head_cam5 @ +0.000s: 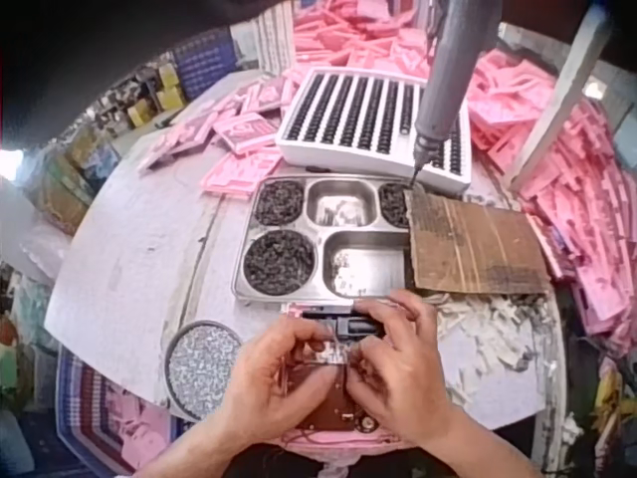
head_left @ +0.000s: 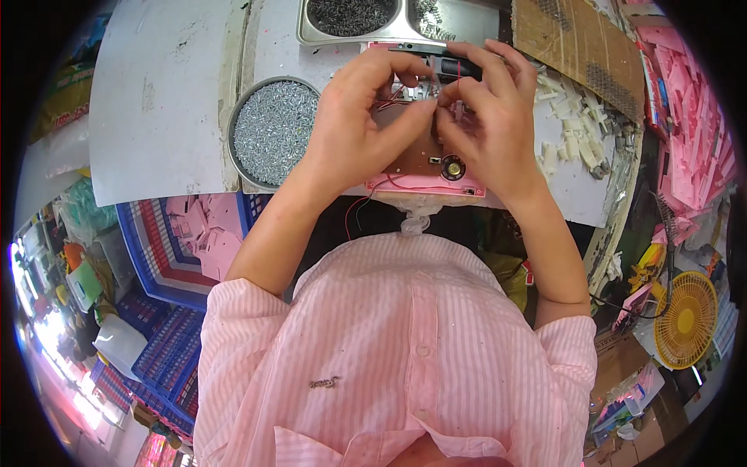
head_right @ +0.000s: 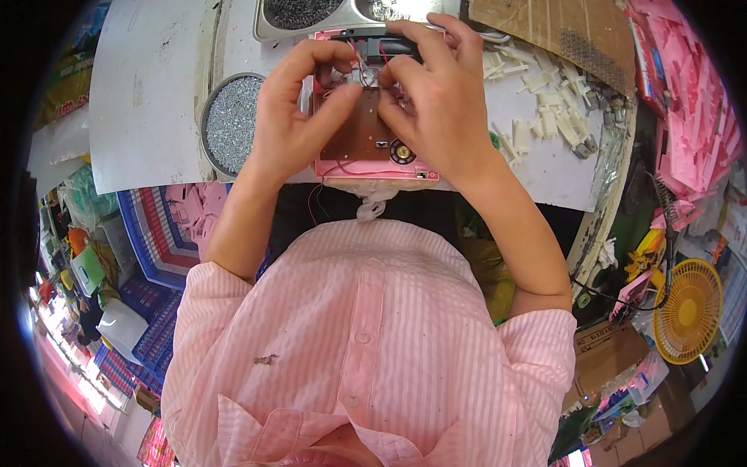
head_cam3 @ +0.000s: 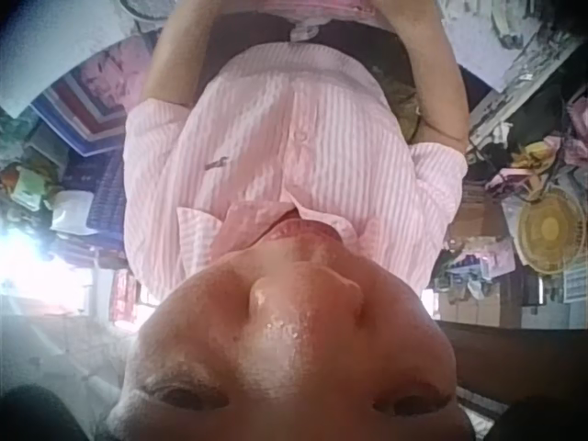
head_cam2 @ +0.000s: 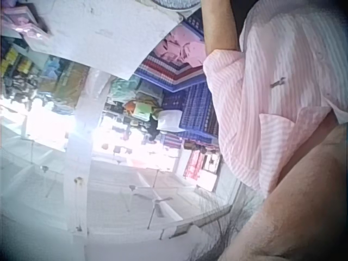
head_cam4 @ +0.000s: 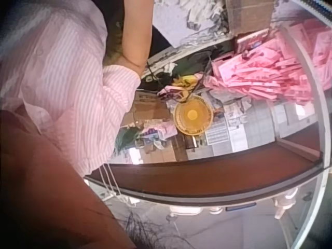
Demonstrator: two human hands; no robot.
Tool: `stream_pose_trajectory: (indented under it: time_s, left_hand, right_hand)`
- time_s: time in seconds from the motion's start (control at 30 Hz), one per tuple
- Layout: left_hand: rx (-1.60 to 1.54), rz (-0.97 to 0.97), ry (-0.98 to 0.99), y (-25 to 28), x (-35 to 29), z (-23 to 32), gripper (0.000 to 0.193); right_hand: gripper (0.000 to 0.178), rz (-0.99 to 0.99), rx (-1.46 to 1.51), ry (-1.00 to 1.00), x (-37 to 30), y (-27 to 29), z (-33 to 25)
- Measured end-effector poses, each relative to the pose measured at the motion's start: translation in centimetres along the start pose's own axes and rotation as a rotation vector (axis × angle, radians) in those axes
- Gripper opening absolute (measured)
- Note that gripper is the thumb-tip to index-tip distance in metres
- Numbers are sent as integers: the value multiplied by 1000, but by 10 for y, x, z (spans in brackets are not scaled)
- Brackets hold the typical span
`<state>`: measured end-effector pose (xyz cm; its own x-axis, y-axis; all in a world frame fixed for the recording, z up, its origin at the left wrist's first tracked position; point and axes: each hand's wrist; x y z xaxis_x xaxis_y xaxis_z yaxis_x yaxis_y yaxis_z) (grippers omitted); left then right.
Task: Assembling internal components and soldering wires for a pink plastic electronic toy.
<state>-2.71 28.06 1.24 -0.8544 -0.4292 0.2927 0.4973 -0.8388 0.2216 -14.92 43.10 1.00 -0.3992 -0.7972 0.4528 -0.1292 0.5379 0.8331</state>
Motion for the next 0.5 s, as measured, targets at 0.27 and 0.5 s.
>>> stream_pose_trajectory:
  time_s: [0.27,0.5]
  left_hand:
    - [361,-81,-202,-5,-6,-13,25]
    - [620,336,-237,-9,-21,-10,36]
  right_hand:
    - [18,88,-17,-9,-12,17,-1]
    - [19,43,246,-44,-32,22,-9]
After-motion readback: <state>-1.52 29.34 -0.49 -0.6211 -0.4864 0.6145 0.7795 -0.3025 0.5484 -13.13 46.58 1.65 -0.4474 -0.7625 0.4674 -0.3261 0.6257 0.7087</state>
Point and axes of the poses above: each hand's wrist, its own x-axis towards the middle knuckle, its own y-axis out of the back of the hand, z = x × y, and after that the axes turned 8 degrees about -x, right-handed
